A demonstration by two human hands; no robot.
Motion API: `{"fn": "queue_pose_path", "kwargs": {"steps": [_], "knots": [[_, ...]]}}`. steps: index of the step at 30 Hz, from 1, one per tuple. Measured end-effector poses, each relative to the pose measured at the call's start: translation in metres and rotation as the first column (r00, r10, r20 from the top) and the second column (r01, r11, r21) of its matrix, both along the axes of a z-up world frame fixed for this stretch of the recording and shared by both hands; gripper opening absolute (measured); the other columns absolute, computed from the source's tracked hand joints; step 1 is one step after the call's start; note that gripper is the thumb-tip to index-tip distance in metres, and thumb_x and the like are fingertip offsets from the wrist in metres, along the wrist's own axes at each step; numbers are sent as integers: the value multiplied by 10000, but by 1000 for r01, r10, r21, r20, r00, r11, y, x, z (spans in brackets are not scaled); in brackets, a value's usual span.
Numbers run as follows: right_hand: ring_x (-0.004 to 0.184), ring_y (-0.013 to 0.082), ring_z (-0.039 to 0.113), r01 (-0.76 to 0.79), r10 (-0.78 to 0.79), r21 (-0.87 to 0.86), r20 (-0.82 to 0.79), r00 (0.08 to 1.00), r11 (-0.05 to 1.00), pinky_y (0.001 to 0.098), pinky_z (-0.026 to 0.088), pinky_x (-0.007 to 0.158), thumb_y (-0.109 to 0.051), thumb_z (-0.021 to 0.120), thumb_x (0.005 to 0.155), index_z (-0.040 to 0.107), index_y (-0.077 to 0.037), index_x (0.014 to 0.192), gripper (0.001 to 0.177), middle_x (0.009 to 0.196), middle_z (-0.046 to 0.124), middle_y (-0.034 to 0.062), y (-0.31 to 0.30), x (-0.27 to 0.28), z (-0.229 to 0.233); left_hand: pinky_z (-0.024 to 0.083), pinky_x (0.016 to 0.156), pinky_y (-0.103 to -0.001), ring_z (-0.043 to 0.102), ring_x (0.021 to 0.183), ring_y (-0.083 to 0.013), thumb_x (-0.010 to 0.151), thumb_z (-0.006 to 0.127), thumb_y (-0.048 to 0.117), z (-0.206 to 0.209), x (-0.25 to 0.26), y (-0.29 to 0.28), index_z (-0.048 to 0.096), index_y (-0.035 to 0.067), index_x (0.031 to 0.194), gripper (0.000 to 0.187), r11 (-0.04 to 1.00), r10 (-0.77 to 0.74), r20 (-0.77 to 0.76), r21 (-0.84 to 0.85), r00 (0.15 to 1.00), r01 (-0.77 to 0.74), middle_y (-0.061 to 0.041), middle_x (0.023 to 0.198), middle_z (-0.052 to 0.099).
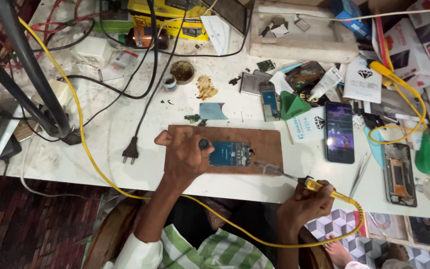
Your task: The person uses a soldering iron to work on a small blue circuit board placed on a wooden block. They repeatedly apply the iron to various points on the board while holding it steady with their left hand.
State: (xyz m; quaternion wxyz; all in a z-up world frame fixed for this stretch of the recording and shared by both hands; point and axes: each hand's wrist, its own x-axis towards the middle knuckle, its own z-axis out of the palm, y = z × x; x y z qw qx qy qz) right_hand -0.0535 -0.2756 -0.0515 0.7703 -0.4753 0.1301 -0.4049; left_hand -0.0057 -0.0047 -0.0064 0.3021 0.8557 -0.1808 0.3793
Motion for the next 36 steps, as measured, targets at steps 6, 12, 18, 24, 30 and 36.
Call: {"fn": "queue_pose_path", "kwargs": {"steps": [6, 12, 18, 24, 30, 36], "knots": [[600, 66, 463, 192, -194, -24, -131, 972, 981, 210, 364, 531, -304, 572, 1086, 494, -109, 939, 257, 749, 523, -13, 10, 4, -8, 459, 654, -383, 552, 928, -284, 843, 826, 215, -11, -2, 4, 633, 42, 805, 262, 997, 15, -20, 82, 1000, -13, -42, 688, 590], [649, 75, 495, 233, -239, -63, -100, 966, 970, 222, 393, 568, -284, 607, 1080, 500, -103, 940, 252, 787, 513, -14, 2, -1, -23, 380, 747, -406, 545, 935, -249, 882, 823, 290, -14, -3, 1, 609, 97, 779, 306, 990, 85, 32, 112, 996, -88, -15, 674, 557], [679, 76, 548, 285, -289, -43, -154, 945, 957, 220, 426, 575, -300, 604, 1077, 503, -130, 1001, 211, 829, 550, -19, -2, -3, -31, 272, 765, -450, 516, 930, -206, 856, 812, 403, -15, -5, -1, 606, 149, 782, 336, 980, 117, 131, 145, 984, -136, 15, 696, 593], [565, 87, 448, 225, -238, -127, -100, 966, 966, 226, 340, 505, -258, 608, 1108, 456, -102, 961, 263, 733, 507, 3, 2, -4, -24, 362, 890, -369, 500, 1004, -240, 1014, 774, 337, -22, -2, 1, 602, 103, 873, 323, 989, 14, 56, 145, 998, -22, 28, 754, 643], [520, 71, 404, 225, -237, -104, -130, 963, 969, 213, 319, 476, -223, 581, 1101, 447, -109, 938, 240, 686, 500, 6, 9, -2, -10, 349, 856, -383, 513, 973, -236, 970, 764, 353, -21, -1, 0, 587, 106, 822, 338, 978, 79, 108, 186, 991, -99, 12, 723, 650], [541, 66, 431, 207, -224, -142, -118, 967, 968, 218, 336, 490, -212, 576, 1097, 452, -87, 914, 254, 711, 528, 20, 15, 1, 0, 350, 809, -380, 522, 986, -243, 947, 776, 322, -15, 0, 0, 619, 76, 859, 305, 984, 56, 90, 166, 994, -71, 22, 717, 642]]}}
